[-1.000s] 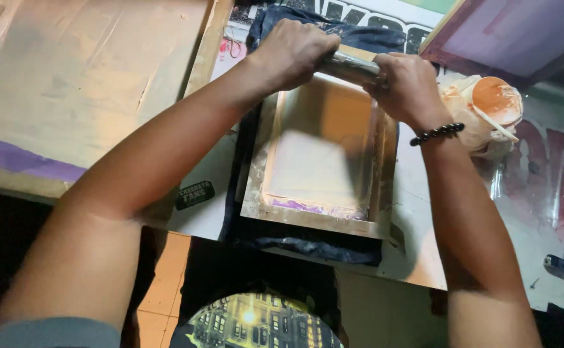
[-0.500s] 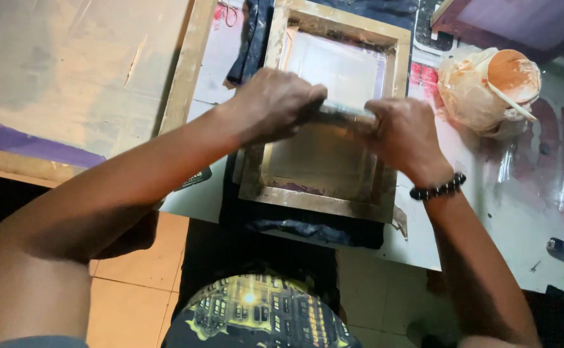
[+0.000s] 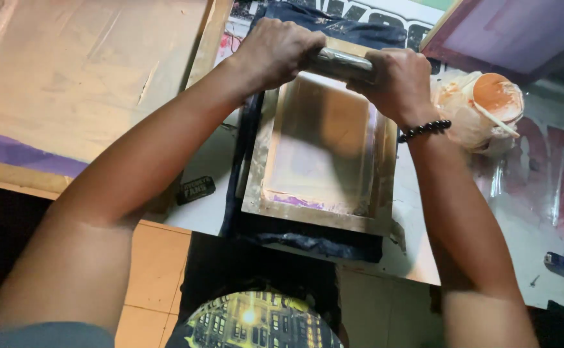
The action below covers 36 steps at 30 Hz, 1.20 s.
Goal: The person uses a squeegee to spread white ink across a screen printing frame placed over a dark t-shirt. They repeatedly pull the squeegee across the mesh to ensure even coverage of the ink.
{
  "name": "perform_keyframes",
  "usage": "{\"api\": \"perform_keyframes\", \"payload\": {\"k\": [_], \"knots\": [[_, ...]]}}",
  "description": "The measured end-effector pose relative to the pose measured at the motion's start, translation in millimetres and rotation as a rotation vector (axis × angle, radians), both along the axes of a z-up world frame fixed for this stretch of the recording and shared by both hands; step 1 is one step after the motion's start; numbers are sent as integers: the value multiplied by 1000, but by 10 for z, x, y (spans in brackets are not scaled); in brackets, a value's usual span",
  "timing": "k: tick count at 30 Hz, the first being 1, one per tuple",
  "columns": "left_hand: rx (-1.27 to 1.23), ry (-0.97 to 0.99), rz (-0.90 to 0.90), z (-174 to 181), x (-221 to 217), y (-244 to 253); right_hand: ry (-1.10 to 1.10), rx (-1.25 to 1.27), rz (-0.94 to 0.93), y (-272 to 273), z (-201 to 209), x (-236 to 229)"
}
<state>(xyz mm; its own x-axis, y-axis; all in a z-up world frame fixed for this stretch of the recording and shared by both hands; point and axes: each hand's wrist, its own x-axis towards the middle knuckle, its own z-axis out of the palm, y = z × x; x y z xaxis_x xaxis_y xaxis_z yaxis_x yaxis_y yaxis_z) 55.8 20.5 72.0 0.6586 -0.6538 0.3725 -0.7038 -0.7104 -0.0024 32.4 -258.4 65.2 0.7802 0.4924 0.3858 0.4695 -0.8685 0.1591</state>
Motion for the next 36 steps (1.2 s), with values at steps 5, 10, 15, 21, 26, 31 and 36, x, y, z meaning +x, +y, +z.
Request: {"api": "perform_keyframes", "payload": {"k": [5,10,15,21,26,31,36], "knots": [[-1,-130,4,-290,249,95,-153,43,37,125,-341,251],[-25,-48,-37,-271,-304,188,-125,41,122,183,-320,-227],[33,15,-73,-220,-981,261,30,35,106,261,-221,-926],[3,156,-140,-116,-1842,294,183,49,122,289,-49,-1776],[126,69,-90,-50,-1852,299,305,123,134,55,-7,-1749],[-16,-152,-74,-5,-995,40,18,84,97,15,9,-1008],[-143,40,-121,-592,-684,-52,112,27,76,47,-276,-873]]}}
